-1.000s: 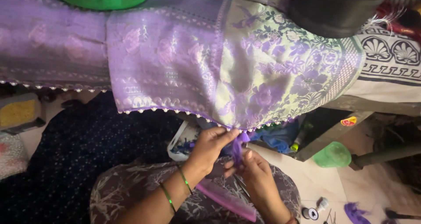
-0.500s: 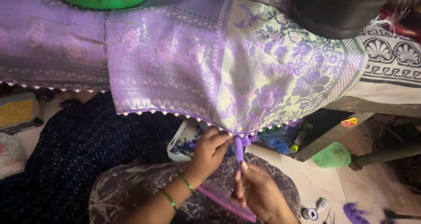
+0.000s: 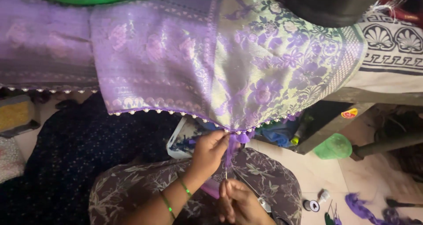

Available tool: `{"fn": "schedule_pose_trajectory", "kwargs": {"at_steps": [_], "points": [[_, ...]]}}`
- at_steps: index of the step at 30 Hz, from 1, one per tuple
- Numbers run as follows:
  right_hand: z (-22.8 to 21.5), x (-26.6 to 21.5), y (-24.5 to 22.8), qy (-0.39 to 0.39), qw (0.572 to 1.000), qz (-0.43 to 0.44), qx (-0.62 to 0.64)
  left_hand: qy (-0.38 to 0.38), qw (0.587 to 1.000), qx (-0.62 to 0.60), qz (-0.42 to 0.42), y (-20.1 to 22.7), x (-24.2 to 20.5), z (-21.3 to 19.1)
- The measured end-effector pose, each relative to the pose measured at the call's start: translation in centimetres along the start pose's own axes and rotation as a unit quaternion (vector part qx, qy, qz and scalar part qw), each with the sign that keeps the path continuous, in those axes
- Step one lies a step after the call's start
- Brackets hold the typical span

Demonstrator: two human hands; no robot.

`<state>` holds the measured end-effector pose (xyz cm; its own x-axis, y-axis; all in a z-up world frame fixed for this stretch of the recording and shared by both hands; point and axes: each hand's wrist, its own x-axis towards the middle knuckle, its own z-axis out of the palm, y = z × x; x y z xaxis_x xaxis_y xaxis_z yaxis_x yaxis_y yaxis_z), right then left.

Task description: Attaching and trimming decorative tassels on the edge of a purple and silver fabric.

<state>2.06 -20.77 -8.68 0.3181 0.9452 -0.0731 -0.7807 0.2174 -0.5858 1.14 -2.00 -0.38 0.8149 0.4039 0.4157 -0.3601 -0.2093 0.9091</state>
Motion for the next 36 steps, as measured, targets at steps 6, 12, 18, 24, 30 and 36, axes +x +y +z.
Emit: {"fn": "schedule_pose_trajectory", "kwargs": {"at_steps": [6,12,18,24,30,36], "points": [[1.7,3.2,-3.6,0.033,0.991,0.023,-0.129,0.007,0.890,-0.350,-0.291,-0.5,-0.7,0.5],[2.1,6.7,-9.7,0.077,0.957,-0.159,-0.228,-0.004,0.954,-0.189,-0.233,-1.6,-0.9,1.3],[5.7,8.4,-10.0,0.231,0.929,-0.141,-0.253,0.053,0.994,-0.004,-0.097,-0.6,-1.5,0.8],[3.2,8.2,-5.5,0.261,0.867,-0.299,-0.300,0.116,0.986,0.073,0.094,1.8,-0.4,-1.1],[2.3,6.9,-4.5,0.265,0.778,-0.355,-0.446,-0.006,0.962,-0.183,-0.204,0.0,0.6,0.4],[4.1,7.5,-7.7,0.232,0.880,-0.266,-0.317,0.076,0.986,-0.102,-0.112,-0.5,-0.4,1.2]]}}
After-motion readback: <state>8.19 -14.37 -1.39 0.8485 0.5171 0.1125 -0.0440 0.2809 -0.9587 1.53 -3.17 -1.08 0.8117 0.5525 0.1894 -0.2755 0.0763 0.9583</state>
